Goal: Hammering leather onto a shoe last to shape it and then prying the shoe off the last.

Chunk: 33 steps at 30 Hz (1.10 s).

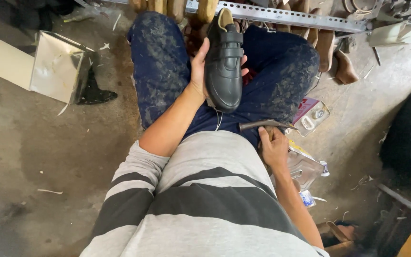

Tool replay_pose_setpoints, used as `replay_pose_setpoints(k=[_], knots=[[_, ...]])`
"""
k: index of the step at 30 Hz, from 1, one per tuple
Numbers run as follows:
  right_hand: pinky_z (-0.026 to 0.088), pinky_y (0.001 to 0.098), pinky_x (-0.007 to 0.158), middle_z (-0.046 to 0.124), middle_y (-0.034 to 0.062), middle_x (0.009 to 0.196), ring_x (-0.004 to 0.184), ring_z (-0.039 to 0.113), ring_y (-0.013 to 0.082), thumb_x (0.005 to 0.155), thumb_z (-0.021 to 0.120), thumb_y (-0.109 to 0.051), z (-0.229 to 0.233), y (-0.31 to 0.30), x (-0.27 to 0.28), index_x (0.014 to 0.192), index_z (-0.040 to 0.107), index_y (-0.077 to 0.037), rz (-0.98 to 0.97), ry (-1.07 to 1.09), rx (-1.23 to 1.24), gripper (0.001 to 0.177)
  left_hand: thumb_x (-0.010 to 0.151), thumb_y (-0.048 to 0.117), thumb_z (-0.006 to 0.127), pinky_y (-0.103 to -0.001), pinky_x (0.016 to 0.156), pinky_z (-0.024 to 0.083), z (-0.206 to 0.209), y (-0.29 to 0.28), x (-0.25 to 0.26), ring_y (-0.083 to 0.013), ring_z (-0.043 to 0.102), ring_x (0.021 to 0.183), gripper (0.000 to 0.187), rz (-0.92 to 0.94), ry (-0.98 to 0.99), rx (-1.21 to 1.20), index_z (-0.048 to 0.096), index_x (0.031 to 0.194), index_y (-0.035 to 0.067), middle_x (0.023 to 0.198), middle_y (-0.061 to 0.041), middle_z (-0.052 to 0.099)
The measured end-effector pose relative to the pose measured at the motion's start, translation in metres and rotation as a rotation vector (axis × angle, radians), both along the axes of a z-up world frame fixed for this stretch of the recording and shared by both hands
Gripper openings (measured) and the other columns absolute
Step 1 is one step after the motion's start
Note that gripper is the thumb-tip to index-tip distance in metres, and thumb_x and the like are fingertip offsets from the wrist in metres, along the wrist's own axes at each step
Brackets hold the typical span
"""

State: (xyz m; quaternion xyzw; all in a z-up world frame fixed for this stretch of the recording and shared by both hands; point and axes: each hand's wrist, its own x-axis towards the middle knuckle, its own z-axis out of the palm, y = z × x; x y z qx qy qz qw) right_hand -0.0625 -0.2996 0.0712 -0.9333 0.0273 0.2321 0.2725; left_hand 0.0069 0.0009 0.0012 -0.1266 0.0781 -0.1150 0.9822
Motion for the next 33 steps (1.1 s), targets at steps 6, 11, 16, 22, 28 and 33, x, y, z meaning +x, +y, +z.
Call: replay_pose_setpoints(k=[6,11,16,22,28,33], knots=[[0.036,0.0426,0.061,0.042,0.0006,0.055,0.059,0.038,0.0155,0.100,0.065,-0.037,0.000,-0.001,0.000,0.063,0.037,-0.013,0.011,-0.008,0.001,0.052,0.096,0.061,0.061,-0.058,0.115,0.051,-0.003,-0.001,-0.002,-0.0344,0.068,0.123,0.070,0.025,-0.051,-0.014,0.063,0.136,0.004,0.126,-0.017,0.072],[0.033,0.0433,0.061,0.038,0.0004,0.057,0.059,0.037,0.0165,0.101,0.064,-0.038,-0.002,-0.003,0.000,0.065,0.034,-0.013,0.045,-0.038,0.011,0.053,0.095,0.064,0.059,-0.058,0.115,0.050,-0.013,-0.002,-0.001,-0.0332,0.068,0.123,0.072,0.018,-0.038,-0.004,0.063,0.137,0.004,0.126,-0.016,0.072],[0.033,0.0432,0.061,0.037,0.0002,0.058,0.060,0.037,0.0161,0.101,0.063,-0.039,-0.004,-0.004,-0.001,0.065,0.034,-0.013,0.050,-0.052,0.006,0.053,0.095,0.065,0.058,-0.057,0.114,0.052,-0.017,-0.002,-0.002,-0.0326,0.069,0.123,0.073,0.020,-0.035,-0.011,0.063,0.136,0.004,0.125,-0.016,0.073],[0.039,0.0409,0.062,0.052,0.0011,0.053,0.056,0.045,0.0155,0.101,0.063,-0.038,0.000,-0.001,0.000,0.063,0.043,-0.013,0.033,-0.016,0.005,0.050,0.093,0.066,0.060,-0.056,0.111,0.054,-0.023,-0.002,-0.002,-0.0330,0.069,0.122,0.075,0.003,-0.018,-0.015,0.064,0.136,0.004,0.125,-0.016,0.072],[0.037,0.0412,0.061,0.049,0.0009,0.056,0.058,0.044,0.0152,0.101,0.063,-0.039,0.003,0.001,0.001,0.064,0.042,-0.013,0.021,-0.003,-0.005,0.050,0.093,0.066,0.059,-0.059,0.113,0.051,-0.027,-0.003,-0.001,-0.0331,0.069,0.122,0.075,0.014,0.002,-0.027,0.063,0.136,0.004,0.124,-0.017,0.072],[0.034,0.0423,0.060,0.041,-0.0003,0.057,0.060,0.039,0.0146,0.100,0.064,-0.040,0.001,0.000,0.001,0.064,0.038,-0.013,0.013,0.000,-0.016,0.051,0.088,0.066,0.064,-0.056,0.103,0.059,0.001,0.002,0.002,-0.0328,0.072,0.115,0.076,-0.030,0.003,0.070,0.066,0.131,0.003,0.117,-0.019,0.074]])
